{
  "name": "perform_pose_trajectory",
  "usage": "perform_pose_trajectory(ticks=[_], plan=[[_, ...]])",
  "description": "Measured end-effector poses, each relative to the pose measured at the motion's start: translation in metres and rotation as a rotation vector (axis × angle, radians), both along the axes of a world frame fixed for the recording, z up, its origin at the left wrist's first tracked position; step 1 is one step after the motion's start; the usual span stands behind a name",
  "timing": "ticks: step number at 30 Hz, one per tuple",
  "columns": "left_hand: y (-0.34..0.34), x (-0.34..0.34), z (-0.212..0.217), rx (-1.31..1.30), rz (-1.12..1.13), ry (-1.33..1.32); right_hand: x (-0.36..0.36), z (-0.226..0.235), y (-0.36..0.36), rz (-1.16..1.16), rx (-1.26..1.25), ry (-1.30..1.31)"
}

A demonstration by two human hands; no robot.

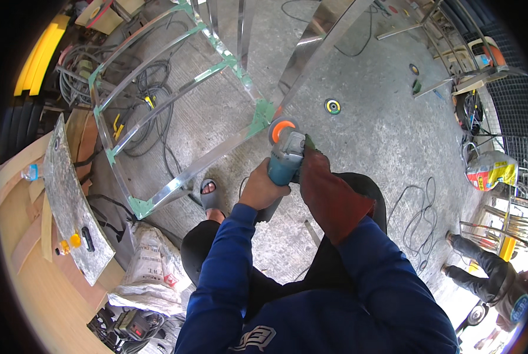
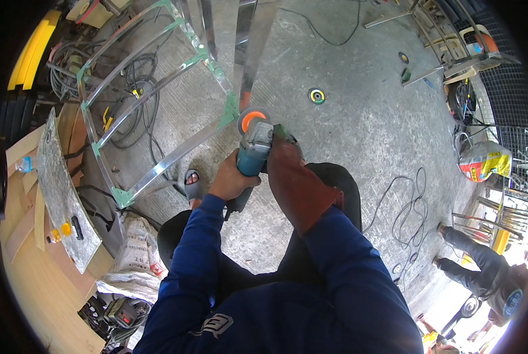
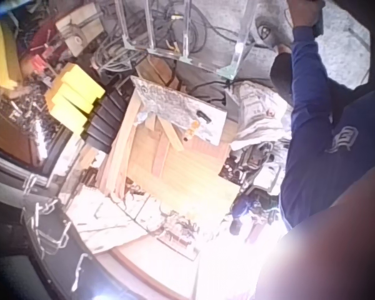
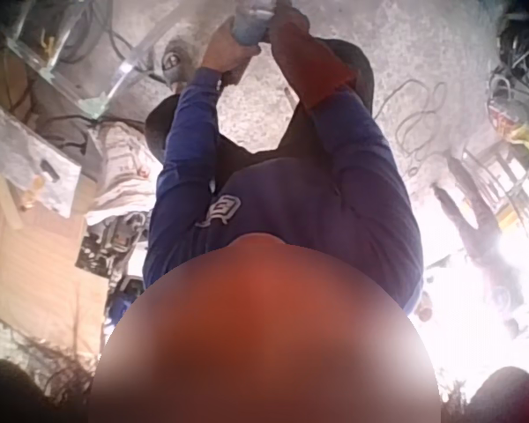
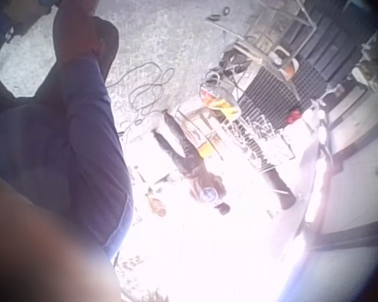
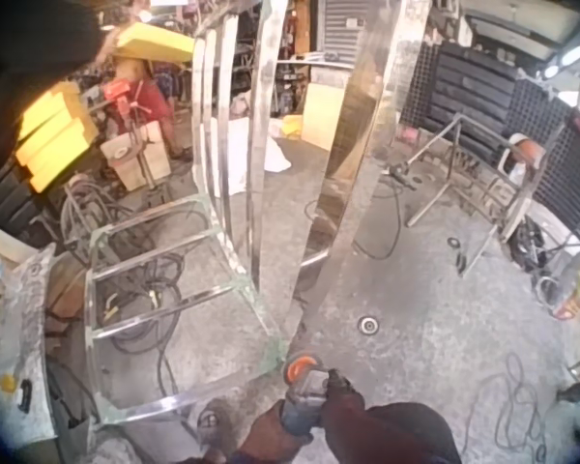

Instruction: The person uses an angle grinder to smooth welds on a metal frame. They hold the frame with a gloved hand and move the grinder along joints, then pause to wipe the surface with a green pad.

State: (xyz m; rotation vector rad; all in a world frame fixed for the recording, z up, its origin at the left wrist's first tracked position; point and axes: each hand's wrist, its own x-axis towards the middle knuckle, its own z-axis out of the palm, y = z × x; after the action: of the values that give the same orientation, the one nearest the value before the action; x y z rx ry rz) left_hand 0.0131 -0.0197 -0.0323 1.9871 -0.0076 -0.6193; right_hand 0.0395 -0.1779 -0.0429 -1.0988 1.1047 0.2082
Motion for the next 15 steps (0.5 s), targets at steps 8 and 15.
perform_pose_trajectory(ticks=[8,15], plan=[[0.005,0.000,-0.023,-0.098,0.019,0.111,0.002,-0.018,-0.002,0.033,0.145,-0.024],[0.004,0.002,-0.024,-0.163,0.013,0.173,0.003,-0.030,-0.005,0.061,0.109,0.000]])
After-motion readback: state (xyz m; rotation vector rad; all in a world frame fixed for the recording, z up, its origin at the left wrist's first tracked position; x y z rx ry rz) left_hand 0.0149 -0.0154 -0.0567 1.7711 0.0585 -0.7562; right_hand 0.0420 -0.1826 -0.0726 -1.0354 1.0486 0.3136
